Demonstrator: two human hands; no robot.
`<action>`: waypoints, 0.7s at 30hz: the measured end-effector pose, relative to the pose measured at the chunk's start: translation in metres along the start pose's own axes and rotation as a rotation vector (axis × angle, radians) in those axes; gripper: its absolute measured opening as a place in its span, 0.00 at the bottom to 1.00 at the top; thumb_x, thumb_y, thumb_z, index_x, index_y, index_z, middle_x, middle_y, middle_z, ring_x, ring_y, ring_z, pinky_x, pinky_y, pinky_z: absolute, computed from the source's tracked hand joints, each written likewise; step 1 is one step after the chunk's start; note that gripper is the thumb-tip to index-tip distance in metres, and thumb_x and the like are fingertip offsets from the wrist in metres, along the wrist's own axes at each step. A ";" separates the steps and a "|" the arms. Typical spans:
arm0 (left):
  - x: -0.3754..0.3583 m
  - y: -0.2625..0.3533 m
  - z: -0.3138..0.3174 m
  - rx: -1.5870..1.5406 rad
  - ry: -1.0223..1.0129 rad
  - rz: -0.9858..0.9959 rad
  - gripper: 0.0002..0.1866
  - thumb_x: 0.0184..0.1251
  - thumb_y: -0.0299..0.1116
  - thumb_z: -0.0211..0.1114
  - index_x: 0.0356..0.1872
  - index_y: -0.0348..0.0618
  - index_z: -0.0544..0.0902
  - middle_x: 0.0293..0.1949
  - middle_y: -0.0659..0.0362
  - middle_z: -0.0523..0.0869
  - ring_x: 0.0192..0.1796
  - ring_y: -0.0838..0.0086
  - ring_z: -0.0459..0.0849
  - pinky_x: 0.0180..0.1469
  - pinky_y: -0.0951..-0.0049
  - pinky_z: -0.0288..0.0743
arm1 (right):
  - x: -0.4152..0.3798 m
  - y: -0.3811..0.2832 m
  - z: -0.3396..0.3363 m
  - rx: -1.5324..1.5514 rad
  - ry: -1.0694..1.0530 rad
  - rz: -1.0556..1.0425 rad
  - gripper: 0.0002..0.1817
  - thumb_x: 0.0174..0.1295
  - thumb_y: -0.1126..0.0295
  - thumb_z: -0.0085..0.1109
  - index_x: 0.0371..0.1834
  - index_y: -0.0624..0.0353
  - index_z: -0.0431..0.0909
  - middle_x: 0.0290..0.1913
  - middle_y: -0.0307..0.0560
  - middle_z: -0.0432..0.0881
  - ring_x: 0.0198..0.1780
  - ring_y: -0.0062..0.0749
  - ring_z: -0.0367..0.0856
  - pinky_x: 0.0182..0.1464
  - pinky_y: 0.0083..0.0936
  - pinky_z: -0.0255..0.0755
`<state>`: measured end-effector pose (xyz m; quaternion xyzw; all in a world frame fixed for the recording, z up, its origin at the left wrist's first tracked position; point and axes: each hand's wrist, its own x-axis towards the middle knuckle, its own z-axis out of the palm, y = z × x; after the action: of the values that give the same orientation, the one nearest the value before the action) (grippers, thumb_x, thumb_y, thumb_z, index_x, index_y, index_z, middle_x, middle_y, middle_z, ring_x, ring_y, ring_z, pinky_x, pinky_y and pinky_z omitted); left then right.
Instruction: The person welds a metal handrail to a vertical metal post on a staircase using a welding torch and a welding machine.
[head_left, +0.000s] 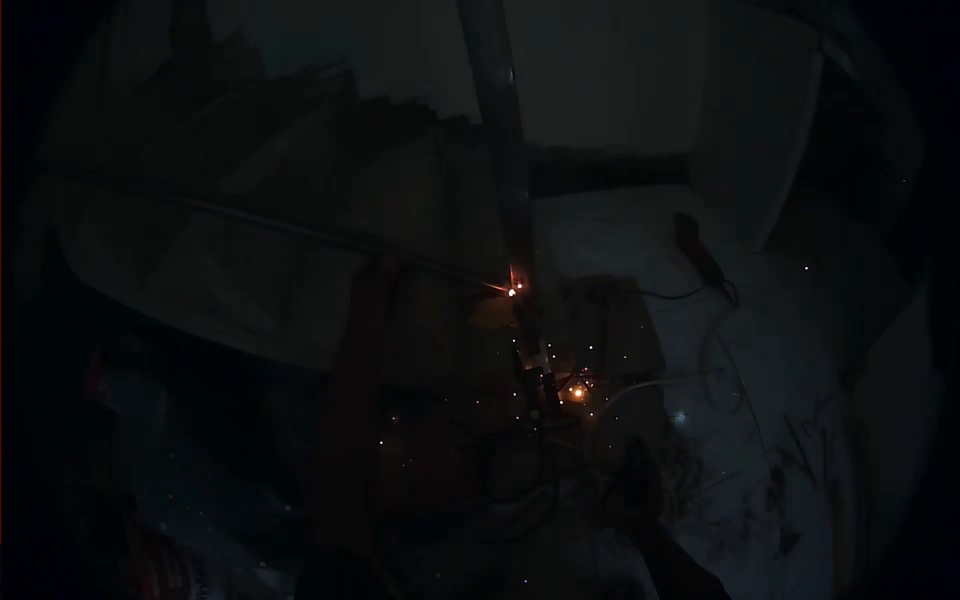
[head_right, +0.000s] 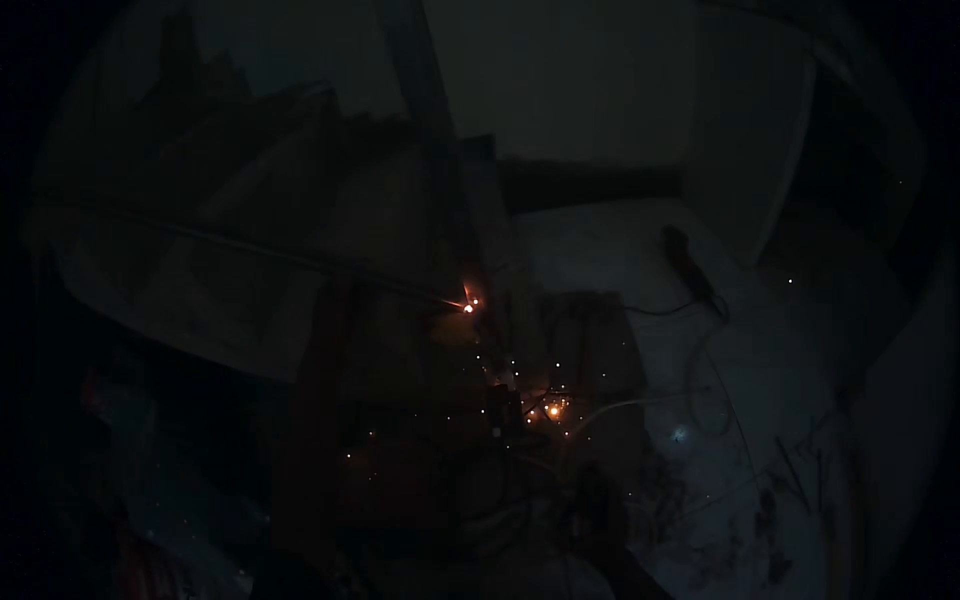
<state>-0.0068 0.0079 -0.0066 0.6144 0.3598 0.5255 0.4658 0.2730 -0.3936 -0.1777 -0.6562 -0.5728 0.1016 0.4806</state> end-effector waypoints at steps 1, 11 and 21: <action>-0.002 0.003 0.001 0.034 0.020 -0.014 0.24 0.74 0.45 0.62 0.59 0.34 0.79 0.51 0.57 0.85 0.52 0.70 0.82 0.57 0.68 0.75 | 0.002 -0.002 0.000 0.050 0.015 0.006 0.60 0.40 0.49 0.82 0.73 0.68 0.59 0.64 0.57 0.78 0.62 0.48 0.80 0.64 0.37 0.72; -0.009 0.026 0.013 -0.116 -0.098 0.055 0.29 0.70 0.49 0.66 0.59 0.31 0.80 0.53 0.54 0.85 0.57 0.67 0.81 0.65 0.68 0.69 | 0.003 -0.008 -0.008 0.428 -0.025 0.101 0.65 0.39 0.48 0.85 0.75 0.69 0.53 0.72 0.58 0.66 0.73 0.43 0.65 0.70 0.36 0.62; -0.003 0.004 0.003 -0.303 -0.091 -0.034 0.24 0.63 0.53 0.71 0.47 0.42 0.83 0.44 0.63 0.82 0.49 0.73 0.80 0.59 0.69 0.72 | 0.003 -0.005 -0.004 0.245 0.048 -0.003 0.66 0.35 0.46 0.86 0.72 0.72 0.55 0.55 0.54 0.77 0.49 0.33 0.81 0.48 0.27 0.79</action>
<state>-0.0041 0.0035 -0.0038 0.5541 0.2655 0.5372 0.5778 0.2739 -0.3939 -0.1709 -0.5940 -0.5452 0.1546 0.5711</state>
